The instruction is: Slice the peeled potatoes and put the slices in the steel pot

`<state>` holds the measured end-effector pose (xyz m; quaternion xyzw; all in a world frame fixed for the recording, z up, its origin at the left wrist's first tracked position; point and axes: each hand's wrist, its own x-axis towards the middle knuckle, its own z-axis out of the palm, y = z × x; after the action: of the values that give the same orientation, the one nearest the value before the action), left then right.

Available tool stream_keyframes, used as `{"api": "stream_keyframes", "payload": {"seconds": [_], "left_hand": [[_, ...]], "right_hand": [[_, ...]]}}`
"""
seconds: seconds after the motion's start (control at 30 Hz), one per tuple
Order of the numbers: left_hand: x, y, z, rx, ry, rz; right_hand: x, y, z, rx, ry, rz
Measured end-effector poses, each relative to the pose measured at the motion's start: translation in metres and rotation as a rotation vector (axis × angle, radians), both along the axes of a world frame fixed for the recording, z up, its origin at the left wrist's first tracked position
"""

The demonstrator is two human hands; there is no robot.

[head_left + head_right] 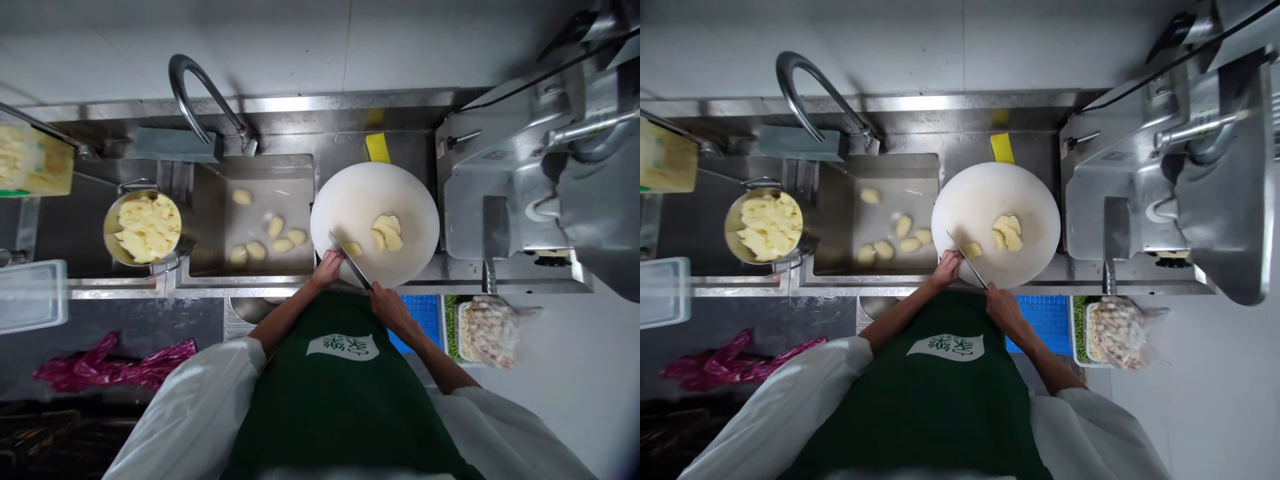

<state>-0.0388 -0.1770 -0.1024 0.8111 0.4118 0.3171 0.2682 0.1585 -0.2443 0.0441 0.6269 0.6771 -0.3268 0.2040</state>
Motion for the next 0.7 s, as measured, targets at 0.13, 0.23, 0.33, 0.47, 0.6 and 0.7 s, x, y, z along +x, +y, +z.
{"api": "stream_keyframes", "payload": {"seconds": [0.13,0.23,0.33,0.47,0.6,0.7], "left_hand": [[-0.001,-0.001,0.000,0.029,0.002,0.010],[-0.003,-0.001,0.000,0.057,0.010,0.015],[-0.002,-0.002,-0.003,0.048,0.018,0.013],[0.000,-0.006,-0.003,0.040,0.016,0.011],[-0.010,0.001,0.030,0.060,-0.039,0.108],[-0.013,0.032,0.077,0.090,-0.136,0.389]], "right_hand": [[0.001,0.000,0.001,-0.005,0.030,-0.015],[0.000,0.000,0.000,-0.023,0.025,-0.014],[0.000,0.000,-0.002,0.002,0.034,-0.017],[0.003,0.001,-0.004,-0.013,0.035,-0.010],[0.011,0.002,0.003,0.078,0.043,-0.019],[0.014,0.003,0.011,0.090,0.028,-0.012]]}}
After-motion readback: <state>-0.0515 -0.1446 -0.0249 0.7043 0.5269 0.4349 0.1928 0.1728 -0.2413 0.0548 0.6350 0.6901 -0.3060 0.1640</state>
